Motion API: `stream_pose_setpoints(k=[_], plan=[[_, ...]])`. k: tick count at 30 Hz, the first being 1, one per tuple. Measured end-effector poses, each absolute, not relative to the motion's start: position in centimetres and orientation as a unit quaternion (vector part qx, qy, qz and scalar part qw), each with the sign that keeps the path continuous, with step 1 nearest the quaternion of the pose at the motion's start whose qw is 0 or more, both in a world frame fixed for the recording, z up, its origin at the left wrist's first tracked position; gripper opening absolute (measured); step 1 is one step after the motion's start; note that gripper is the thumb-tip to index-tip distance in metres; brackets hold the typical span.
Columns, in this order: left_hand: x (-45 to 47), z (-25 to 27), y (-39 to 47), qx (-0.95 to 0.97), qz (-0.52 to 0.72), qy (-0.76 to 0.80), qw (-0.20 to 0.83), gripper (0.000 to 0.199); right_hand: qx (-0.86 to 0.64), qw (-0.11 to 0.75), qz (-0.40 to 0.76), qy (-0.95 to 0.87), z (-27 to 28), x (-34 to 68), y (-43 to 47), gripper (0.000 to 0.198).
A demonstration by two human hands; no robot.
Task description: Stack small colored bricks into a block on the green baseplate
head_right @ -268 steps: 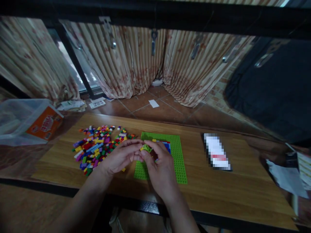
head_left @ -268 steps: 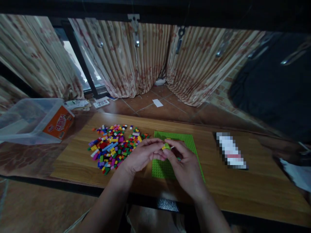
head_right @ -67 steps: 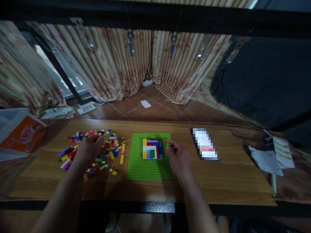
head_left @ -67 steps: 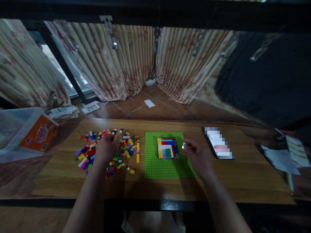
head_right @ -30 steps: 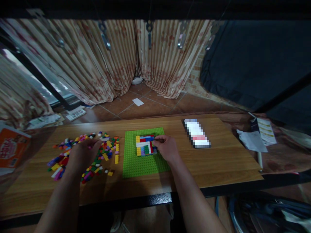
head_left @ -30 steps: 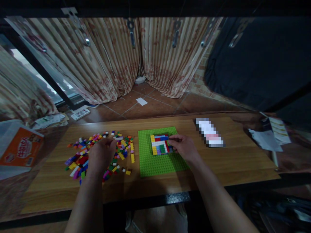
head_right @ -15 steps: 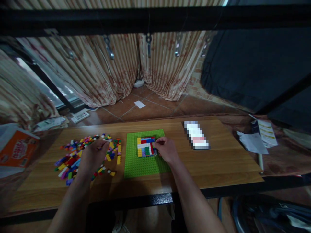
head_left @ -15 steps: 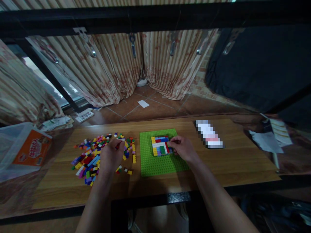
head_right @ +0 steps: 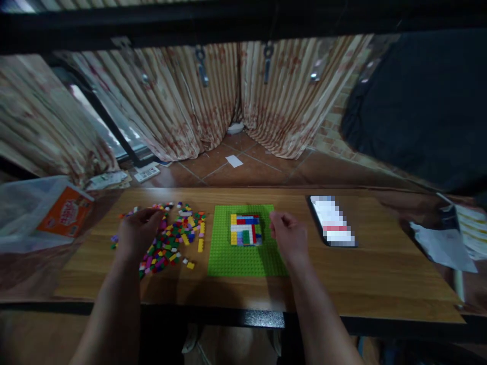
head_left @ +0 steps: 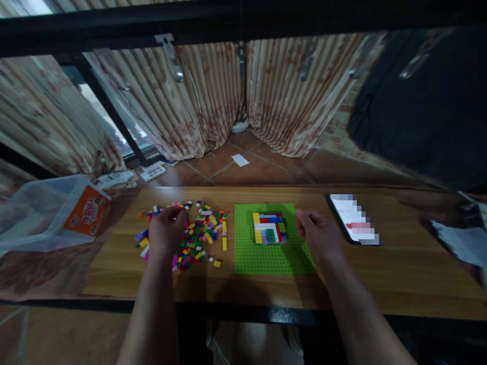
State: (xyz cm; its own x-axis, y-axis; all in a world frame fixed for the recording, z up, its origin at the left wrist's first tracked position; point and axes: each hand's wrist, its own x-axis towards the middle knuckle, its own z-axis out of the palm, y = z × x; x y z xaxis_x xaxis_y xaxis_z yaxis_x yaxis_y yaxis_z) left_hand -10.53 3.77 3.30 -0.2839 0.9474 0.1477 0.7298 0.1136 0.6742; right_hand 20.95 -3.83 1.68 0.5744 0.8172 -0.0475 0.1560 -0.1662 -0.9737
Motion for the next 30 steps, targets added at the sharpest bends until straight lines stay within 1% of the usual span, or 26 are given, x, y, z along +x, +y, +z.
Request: stream_pose_setpoints(k=[2,4,6,8,11,16,20,23,26,30], plan=[[-12.6,3.5,3.6,0.517,0.386,0.748,0.157,0.034,-0.715,0.524,0.293,-0.358,2.0,20.5,-3.9,0.033],[-15.0,3.6,3.0,0.449,0.419,0.778,0.13,0.036,-0.73,0.507,0.294,-0.352,2.3,20.2,-4.0,0.03],[-17.5,3.6,2.2,0.4,0.415,0.813,0.088,0.038,-0.732,0.505,0.299,-0.345,2.4,20.1,-4.1,0.027],[-19.5,3.3,1.5,0.381,0.375,0.842,0.066,0.041,-0.732,0.499,0.302,-0.352,2.2,20.0,-4.1,0.028],[-21.2,2.1,1.1,0.397,0.306,0.859,0.103,0.044,-0.732,0.498,0.294,-0.361,1.7,20.1,-4.0,0.029],[-21.3,0.6,1.6,0.456,0.255,0.836,0.169,0.042,-0.747,0.475,0.286,-0.368,1.2,20.2,-4.0,0.031],[-20.8,0.7,1.5,0.496,0.248,0.807,0.204,0.04,-0.751,0.461,0.282,-0.379,1.6,20.0,-4.1,0.029],[-20.2,1.0,1.3,0.493,0.253,0.799,0.234,0.04,-0.75,0.469,0.278,-0.375,1.9,19.7,-4.1,0.027],[-19.4,1.2,1.3,0.505,0.251,0.792,0.232,0.034,-0.752,0.469,0.278,-0.371,2.0,19.6,-4.0,0.028],[-18.6,1.0,1.5,0.524,0.25,0.784,0.22,0.026,-0.76,0.449,0.28,-0.378,1.9,19.7,-4.0,0.029]])
